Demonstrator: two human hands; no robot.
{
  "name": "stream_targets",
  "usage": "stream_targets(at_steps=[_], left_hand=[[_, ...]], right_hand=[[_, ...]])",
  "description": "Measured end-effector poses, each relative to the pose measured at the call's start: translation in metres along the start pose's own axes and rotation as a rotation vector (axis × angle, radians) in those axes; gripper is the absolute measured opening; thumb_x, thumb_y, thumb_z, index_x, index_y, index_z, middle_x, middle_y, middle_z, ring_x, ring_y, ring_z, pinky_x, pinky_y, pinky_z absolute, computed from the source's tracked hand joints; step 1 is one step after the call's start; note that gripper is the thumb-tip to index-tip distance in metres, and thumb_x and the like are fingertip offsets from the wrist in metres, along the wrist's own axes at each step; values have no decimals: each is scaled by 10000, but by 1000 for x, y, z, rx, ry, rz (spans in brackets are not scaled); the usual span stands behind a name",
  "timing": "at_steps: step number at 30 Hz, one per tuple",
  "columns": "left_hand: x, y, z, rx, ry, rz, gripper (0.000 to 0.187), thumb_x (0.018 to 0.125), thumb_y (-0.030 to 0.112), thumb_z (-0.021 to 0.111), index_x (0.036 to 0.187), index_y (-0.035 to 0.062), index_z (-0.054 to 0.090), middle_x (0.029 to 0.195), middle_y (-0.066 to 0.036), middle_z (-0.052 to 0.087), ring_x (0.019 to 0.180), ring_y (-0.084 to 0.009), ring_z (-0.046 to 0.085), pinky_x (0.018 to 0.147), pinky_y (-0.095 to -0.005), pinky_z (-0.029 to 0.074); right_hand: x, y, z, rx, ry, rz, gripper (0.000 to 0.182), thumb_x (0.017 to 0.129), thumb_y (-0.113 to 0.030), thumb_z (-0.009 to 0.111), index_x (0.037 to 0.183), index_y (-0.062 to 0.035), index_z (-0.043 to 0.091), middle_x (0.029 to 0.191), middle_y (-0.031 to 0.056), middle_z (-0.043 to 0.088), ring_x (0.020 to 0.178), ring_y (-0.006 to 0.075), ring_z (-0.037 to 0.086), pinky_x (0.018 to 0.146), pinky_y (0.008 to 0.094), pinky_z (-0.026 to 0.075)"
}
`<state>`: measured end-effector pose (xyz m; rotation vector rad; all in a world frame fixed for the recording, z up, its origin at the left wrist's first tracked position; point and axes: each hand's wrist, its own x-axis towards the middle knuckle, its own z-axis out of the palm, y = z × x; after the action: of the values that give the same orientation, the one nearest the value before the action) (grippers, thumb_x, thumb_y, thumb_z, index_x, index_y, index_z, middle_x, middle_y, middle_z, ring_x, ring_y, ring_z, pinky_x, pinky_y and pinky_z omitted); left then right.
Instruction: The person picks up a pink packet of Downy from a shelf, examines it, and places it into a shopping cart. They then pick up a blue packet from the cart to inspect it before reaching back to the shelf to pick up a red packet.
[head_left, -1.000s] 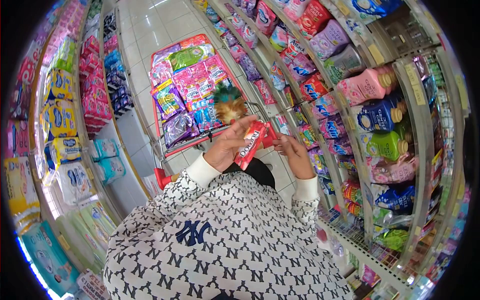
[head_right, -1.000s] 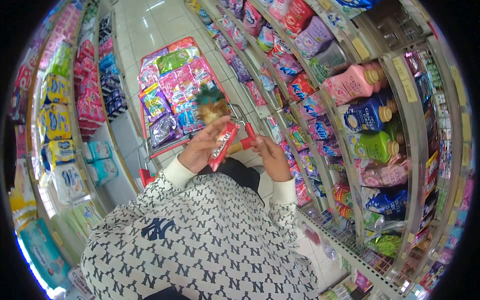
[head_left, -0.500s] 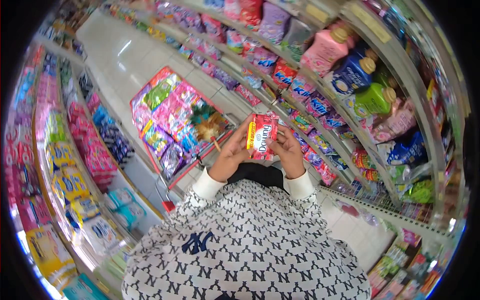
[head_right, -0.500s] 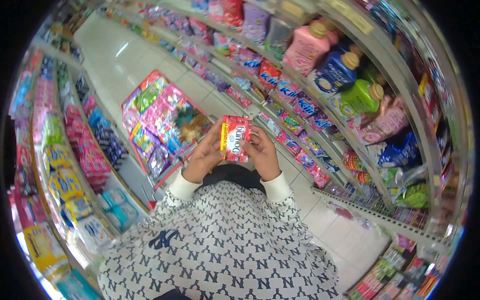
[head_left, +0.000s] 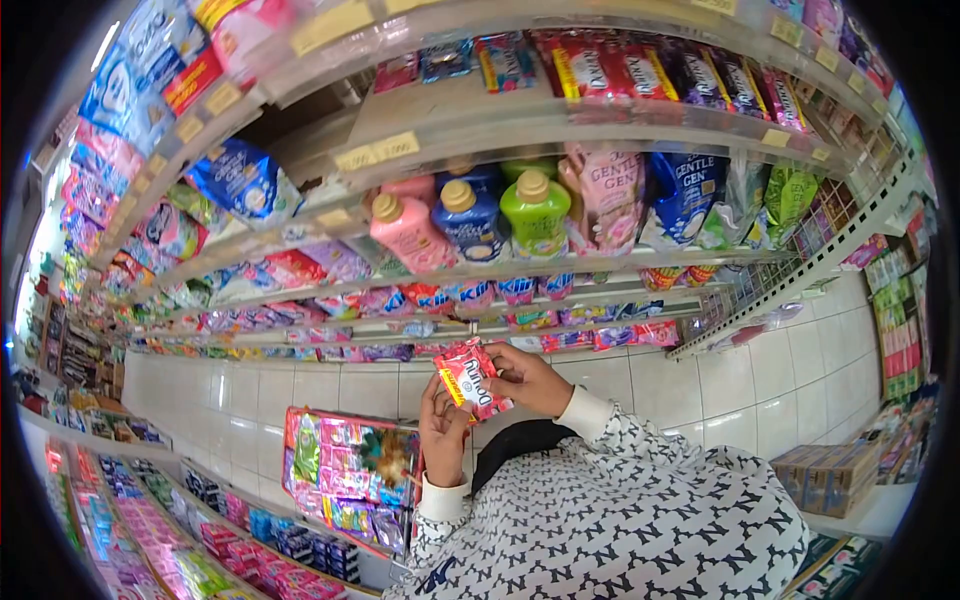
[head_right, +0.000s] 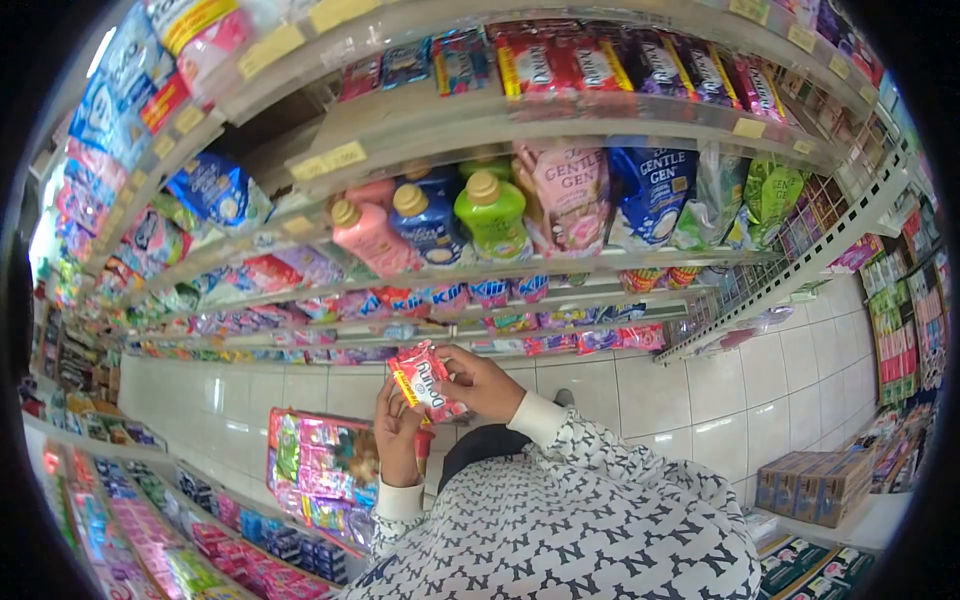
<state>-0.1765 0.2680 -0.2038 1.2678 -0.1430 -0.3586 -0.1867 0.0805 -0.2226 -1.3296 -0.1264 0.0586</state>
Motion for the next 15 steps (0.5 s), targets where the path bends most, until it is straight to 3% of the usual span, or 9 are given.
stream_targets(at_steps=[4, 7, 8, 11, 12, 15], left_hand=[[36, 19, 50, 11, -77, 65, 715, 872, -101, 567, 1499, 51, 261, 1157, -85, 582, 1072, -150, 579, 895, -268, 472], [70, 34, 94, 80, -151, 176, 699, 881, -88, 573, 1496, 47, 270, 1169, -79, 576, 1078, -152, 577, 873, -263, 482], [74, 54, 103, 100, -170, 249, 676, 885, -84, 579, 1487, 32, 293, 1221, -79, 549, 1116, -172, 573, 858, -261, 490], [100, 76, 145, 112, -235, 267, 612, 891, -81, 578, 1455, 7, 357, 1306, -93, 489, 1169, -194, 554, 883, -274, 496], [107, 84, 158, 131, -287, 313, 590, 894, -78, 577, 1443, 3, 377, 1329, -97, 468, 1182, -200, 548, 899, -279, 493], [124, 116, 191, 180, -425, 449, 534, 903, -71, 572, 1413, -7, 428, 1384, -108, 417, 1206, -211, 533, 938, -290, 487]], right_hand=[[-5, -48, -32, 81, 112, -47, 697, 908, -7, 630, 1504, -108, 283, 1252, 103, 578, 1048, 131, 592, 831, 267, 500], [-2, -73, -70, -9, 127, -151, 694, 897, 5, 632, 1499, -110, 307, 1325, 94, 536, 1080, 126, 574, 838, 260, 491], [-7, -100, -70, -138, 74, -144, 619, 895, 16, 623, 1460, -96, 397, 1383, 79, 497, 1112, 130, 560, 850, 257, 481], [-1, -116, -108, -245, 172, -332, 524, 898, 21, 614, 1398, -75, 491, 1388, 69, 485, 1165, 140, 538, 879, 268, 473], [-2, -138, -113, -162, 191, -373, 480, 900, 14, 614, 1366, -61, 526, 1382, 80, 473, 1186, 148, 525, 907, 279, 473], [-7, -184, -124, -180, 243, -488, 488, 902, 10, 613, 1376, -58, 516, 1367, 87, 471, 1194, 161, 517, 928, 282, 468]])
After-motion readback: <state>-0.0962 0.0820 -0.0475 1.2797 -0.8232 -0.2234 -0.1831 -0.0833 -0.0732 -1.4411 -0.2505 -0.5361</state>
